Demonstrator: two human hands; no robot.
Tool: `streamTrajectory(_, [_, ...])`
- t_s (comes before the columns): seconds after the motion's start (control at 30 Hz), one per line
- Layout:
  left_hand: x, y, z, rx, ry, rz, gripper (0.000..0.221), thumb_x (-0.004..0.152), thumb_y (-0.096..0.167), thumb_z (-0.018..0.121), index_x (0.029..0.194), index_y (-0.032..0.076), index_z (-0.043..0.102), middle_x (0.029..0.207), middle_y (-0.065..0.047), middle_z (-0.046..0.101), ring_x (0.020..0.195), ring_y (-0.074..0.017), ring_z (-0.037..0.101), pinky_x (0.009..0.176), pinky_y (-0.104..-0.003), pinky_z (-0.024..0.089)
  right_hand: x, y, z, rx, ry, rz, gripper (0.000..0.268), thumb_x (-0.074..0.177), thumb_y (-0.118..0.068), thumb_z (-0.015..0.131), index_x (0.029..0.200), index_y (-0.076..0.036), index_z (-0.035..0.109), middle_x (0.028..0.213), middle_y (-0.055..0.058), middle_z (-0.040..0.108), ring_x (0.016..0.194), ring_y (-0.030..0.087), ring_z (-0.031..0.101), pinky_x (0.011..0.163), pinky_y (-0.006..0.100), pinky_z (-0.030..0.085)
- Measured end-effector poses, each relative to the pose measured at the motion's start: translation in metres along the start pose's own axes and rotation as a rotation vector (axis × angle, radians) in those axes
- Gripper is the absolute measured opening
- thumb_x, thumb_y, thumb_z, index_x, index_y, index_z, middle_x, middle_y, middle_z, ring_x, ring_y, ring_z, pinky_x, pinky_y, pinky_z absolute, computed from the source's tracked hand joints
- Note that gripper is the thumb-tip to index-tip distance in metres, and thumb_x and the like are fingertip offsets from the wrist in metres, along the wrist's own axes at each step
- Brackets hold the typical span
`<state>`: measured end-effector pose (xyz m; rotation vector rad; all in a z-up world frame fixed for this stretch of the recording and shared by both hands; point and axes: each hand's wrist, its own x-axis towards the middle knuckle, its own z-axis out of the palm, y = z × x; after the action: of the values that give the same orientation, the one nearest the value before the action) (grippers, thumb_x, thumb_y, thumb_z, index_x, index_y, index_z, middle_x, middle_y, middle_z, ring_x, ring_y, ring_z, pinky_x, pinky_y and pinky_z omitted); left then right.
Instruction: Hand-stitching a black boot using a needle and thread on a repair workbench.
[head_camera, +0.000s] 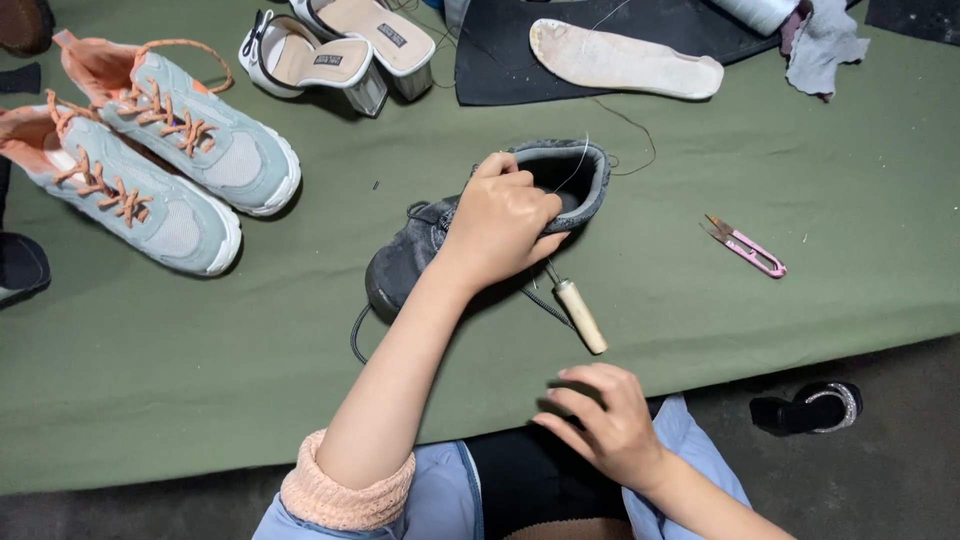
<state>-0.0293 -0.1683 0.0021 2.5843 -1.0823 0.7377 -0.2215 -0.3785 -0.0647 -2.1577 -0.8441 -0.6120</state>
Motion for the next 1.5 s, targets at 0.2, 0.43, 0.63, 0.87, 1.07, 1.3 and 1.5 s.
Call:
streamTrajectory(0.2, [-0.035,0.049,-0.061,-0.144,0.138,-0.067,0.039,0.087,0.016,0.088,0.119,0.007,0.067,0.124,-0.013,0.065,0.134,-0.0335,0.052,0.114,-0.051,0.038,-0.007,-0.007,0.008,-0.131,-0.211,0.022,0.026,0.092,-0.04,0.077,0.108,-0.02,0.07,0.121,0.004,0.062,0.107,0.028,0.063,0.085,0.038,0.047])
streamTrajectory(0.43, [-0.141,0.126,-0.081,-0.378,0.187,-0.391,0.021,0.089,0.033,0.08,0.095,0.014,0.073,0.103,-0.001,0.071,0.118,-0.0305,0.063,0.1,-0.047,0.042,0.006,-0.002,-0.001,-0.079,-0.264,-0.012,0.014,0.095,-0.032,0.072,0.1,-0.019,0.07,0.121,0.003,0.064,0.109,0.028,0.06,0.091,0.042,0.045])
streamTrajectory(0.63, [-0.178,0.149,-0.054,-0.318,0.089,-0.499,0.021,0.087,0.031,0.082,0.098,0.015,0.074,0.097,0.002,0.071,0.112,-0.0265,0.064,0.094,-0.043,0.041,0.017,-0.005,0.002,-0.024,-0.23,0.083,0.007,0.095,-0.025,0.071,0.095,-0.019,0.071,0.116,0.001,0.065,0.108,0.025,0.061,0.09,0.041,0.041])
streamTrajectory(0.87, [-0.166,0.138,-0.053,-0.323,0.091,-0.566,0.008,0.09,0.023,0.079,0.09,0.015,0.077,0.084,0.005,0.073,0.098,-0.0224,0.064,0.089,-0.041,0.041,0.027,-0.002,0.003,0.029,-0.21,0.136,0.01,0.095,-0.026,0.071,0.097,-0.016,0.071,0.111,0.003,0.066,0.107,0.023,0.061,0.091,0.039,0.04])
streamTrajectory(1.07, [-0.164,0.136,-0.052,-0.336,0.086,-0.616,0.007,0.09,0.025,0.078,0.088,0.017,0.078,0.083,0.006,0.072,0.096,-0.0186,0.064,0.089,-0.037,0.039,0.029,-0.002,0.003,0.058,-0.203,0.121,0.009,0.095,-0.023,0.072,0.096,-0.015,0.071,0.105,-0.002,0.068,0.102,0.02,0.062,0.094,0.038,0.039])
streamTrajectory(1.3, [-0.169,0.132,-0.051,-0.337,0.08,-0.635,0.01,0.091,0.025,0.077,0.084,0.018,0.076,0.082,0.006,0.071,0.097,-0.0178,0.065,0.09,-0.037,0.037,0.032,0.001,0.0,0.079,-0.198,0.132,0.009,0.096,-0.024,0.069,0.093,-0.015,0.07,0.097,-0.005,0.069,0.098,0.018,0.061,0.096,0.037,0.036])
streamTrajectory(1.5, [-0.173,0.131,-0.045,-0.416,0.043,-0.712,0.009,0.089,0.025,0.078,0.083,0.019,0.077,0.081,0.006,0.073,0.092,-0.0129,0.066,0.088,-0.035,0.037,0.032,0.002,0.003,0.139,-0.218,0.225,0.01,0.096,-0.025,0.07,0.089,-0.016,0.071,0.095,-0.005,0.069,0.097,0.016,0.061,0.095,0.036,0.034])
